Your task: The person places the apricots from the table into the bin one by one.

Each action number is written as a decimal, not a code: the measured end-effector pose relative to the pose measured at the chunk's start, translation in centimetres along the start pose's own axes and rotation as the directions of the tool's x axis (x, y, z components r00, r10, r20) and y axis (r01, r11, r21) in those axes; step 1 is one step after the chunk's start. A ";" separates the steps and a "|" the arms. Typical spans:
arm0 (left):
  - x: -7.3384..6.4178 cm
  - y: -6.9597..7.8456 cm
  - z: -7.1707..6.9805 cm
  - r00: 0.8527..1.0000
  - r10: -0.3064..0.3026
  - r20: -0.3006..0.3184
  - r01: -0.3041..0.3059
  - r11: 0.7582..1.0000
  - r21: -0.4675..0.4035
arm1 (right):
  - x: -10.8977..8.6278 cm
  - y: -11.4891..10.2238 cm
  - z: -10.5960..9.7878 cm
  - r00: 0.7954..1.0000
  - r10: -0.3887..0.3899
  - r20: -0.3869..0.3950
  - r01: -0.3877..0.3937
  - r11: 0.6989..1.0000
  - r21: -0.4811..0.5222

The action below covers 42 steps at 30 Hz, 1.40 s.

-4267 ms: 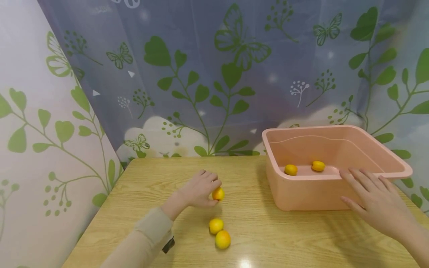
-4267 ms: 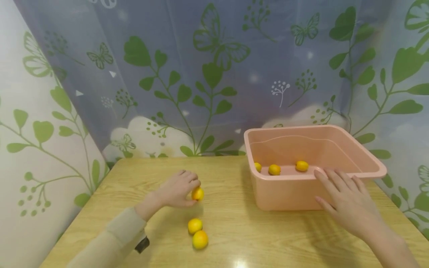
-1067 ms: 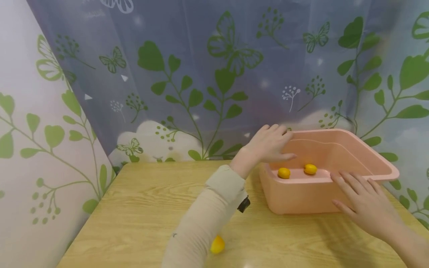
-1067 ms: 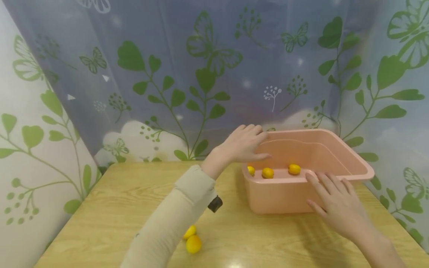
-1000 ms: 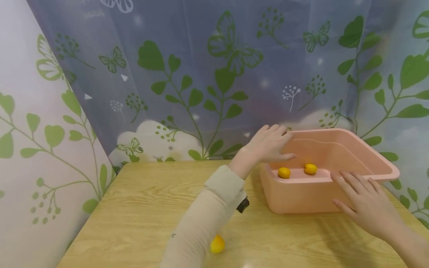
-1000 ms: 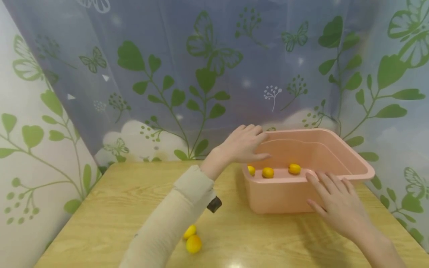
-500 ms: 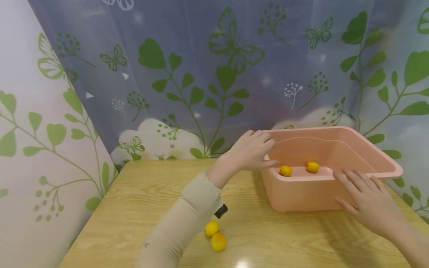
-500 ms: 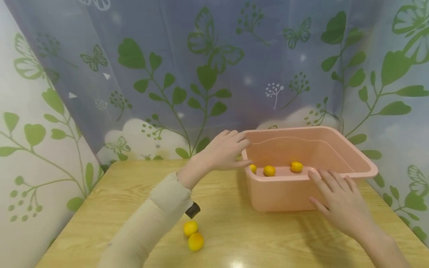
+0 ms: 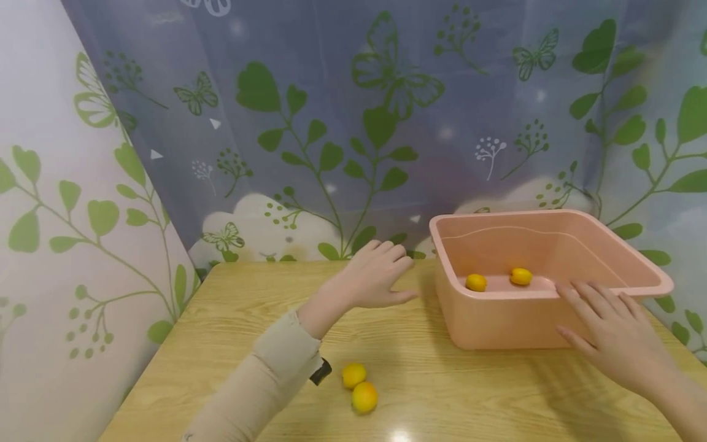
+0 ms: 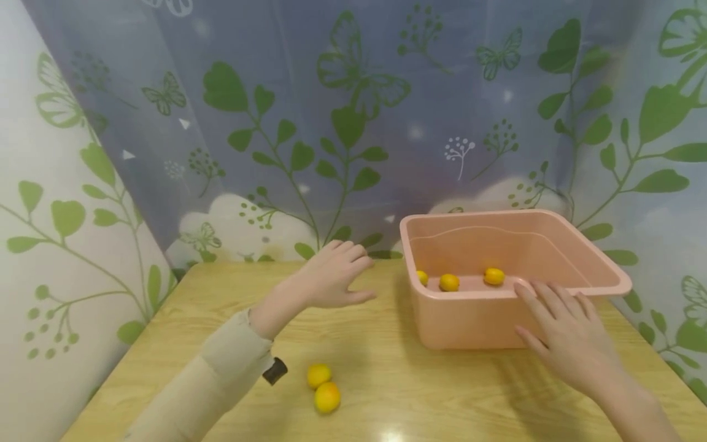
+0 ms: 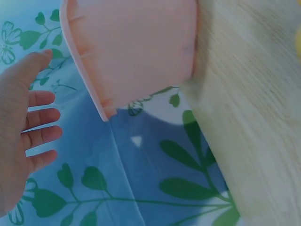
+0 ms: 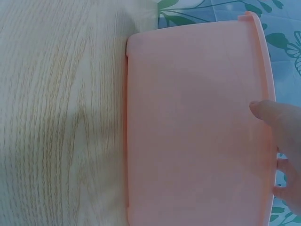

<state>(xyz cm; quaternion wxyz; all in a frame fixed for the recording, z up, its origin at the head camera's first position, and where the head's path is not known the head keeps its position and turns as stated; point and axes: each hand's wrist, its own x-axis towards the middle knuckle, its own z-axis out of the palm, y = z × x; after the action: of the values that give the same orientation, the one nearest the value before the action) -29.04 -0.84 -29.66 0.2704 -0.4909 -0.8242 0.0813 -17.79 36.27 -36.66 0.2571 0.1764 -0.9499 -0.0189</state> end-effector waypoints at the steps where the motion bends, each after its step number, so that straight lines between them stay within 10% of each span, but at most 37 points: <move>1: -0.4 0.0 0.0 1.000 -0.004 0.004 0.004 1.000 -0.009 | 0.0 0.0 0.0 1.000 -0.001 0.000 0.001 1.000 0.000; 25: -9.1 0.9 2.6 0.988 -0.041 0.152 0.063 0.988 -0.139 | 0.1 0.0 0.2 1.000 0.005 0.018 -0.005 1.000 0.015; 42: -13.2 2.8 5.7 0.940 -0.012 0.341 0.061 0.989 -0.133 | 0.0 -0.2 0.1 1.000 0.005 0.004 -0.005 1.000 0.006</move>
<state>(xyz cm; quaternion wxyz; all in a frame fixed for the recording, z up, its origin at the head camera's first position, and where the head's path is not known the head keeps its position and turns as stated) -25.02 -9.93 -40.43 0.0905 -0.4720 -0.8711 0.1010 -17.76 36.10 -36.73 0.2550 0.1745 -0.9509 -0.0158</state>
